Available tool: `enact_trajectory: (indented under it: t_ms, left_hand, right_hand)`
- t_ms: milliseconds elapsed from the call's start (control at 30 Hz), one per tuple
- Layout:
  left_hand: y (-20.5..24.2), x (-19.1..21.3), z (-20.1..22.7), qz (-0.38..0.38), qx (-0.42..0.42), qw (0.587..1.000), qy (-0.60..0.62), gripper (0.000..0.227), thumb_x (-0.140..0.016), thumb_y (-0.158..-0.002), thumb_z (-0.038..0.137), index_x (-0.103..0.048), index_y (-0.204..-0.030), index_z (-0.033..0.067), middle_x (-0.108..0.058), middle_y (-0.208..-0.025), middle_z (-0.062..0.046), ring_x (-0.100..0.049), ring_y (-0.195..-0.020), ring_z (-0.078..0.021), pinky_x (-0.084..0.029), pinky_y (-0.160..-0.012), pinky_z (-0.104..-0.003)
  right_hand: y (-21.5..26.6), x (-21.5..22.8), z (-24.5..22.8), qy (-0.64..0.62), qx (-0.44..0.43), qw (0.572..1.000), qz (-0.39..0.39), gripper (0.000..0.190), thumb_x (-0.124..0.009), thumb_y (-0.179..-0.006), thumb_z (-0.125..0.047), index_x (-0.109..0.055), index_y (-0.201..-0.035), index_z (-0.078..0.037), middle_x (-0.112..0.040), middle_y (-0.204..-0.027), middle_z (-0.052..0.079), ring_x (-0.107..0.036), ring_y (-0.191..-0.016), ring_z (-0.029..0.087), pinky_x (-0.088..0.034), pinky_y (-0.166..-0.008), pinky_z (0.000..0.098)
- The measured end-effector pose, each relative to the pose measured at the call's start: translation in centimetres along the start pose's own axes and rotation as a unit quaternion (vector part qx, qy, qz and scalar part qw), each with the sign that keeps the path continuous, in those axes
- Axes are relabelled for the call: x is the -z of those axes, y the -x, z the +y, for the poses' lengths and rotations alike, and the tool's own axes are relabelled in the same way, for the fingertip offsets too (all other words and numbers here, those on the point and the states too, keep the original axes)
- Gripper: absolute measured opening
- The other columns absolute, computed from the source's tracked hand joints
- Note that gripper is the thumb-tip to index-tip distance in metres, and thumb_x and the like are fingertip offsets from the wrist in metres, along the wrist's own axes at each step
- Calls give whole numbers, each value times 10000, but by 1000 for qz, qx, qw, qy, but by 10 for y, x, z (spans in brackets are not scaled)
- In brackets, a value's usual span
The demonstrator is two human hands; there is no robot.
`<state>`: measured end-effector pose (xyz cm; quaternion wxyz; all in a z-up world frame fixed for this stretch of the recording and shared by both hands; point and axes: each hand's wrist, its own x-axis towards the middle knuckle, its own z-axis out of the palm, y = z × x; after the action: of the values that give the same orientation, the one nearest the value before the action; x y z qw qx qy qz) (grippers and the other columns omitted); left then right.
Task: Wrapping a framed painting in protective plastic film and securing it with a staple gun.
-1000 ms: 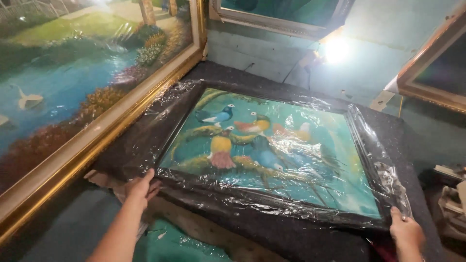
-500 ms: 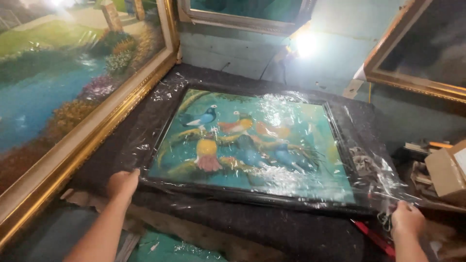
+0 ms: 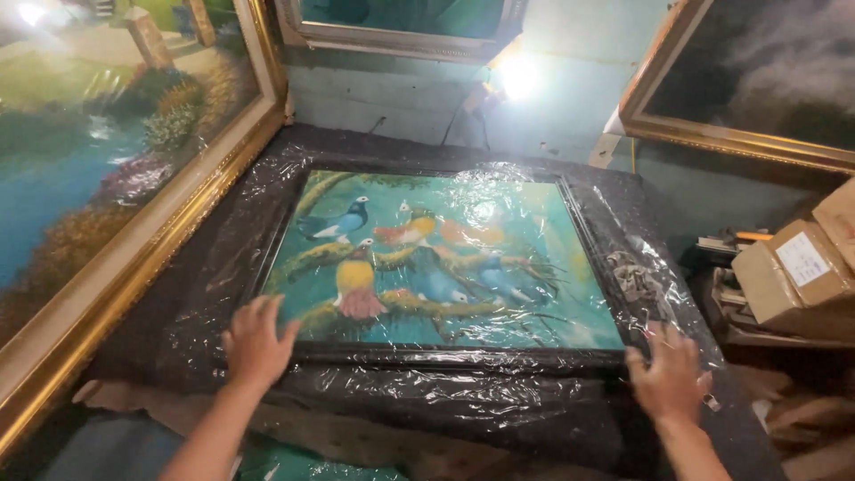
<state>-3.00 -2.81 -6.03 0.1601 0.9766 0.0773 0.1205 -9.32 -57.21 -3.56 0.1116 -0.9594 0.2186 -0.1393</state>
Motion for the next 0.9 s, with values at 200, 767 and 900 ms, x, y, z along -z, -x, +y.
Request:
enact_trajectory:
  t_ms: [200, 767, 900]
  left_hand:
    - [8, -24, -18, -221, 36, 971, -81, 945, -240, -586, 829, -70, -1386, 355, 20, -1483, -9, 13, -1357, -284, -60, -1054, -524]
    - [19, -5, -74, -36, 195, 980, 31, 914, -276, -663, 716, -129, -1382, 171, -60, -1458, -78, -7, -1321, -401, -27, -987, -617]
    - [36, -21, -9, -24, -79, 996, -40, 733, -190, -751, 687, -153, -1370, 296, -68, -1473, -45, -71, -1321, -336, -89, -988, -617]
  right_hand:
    - [5, -9, -9, 137, -95, 947, -274, 711, -105, -710, -725, 24, -1353, -450, 213, -1466, -162, -88, -1351, 277, -31, -1038, 593]
    - [29, -13, -39, 143, -35, 978, -151, 758, -89, -736, -692, 65, -1379, -322, 138, -1476, -19, 94, -1348, 257, -28, -1005, 619]
    - [51, -20, -76, 113, -21, 963, -245, 724, -148, -752, -682, 58, -1378, -383, 113, -1478, -50, 104, -1361, 257, 22, -1008, 628]
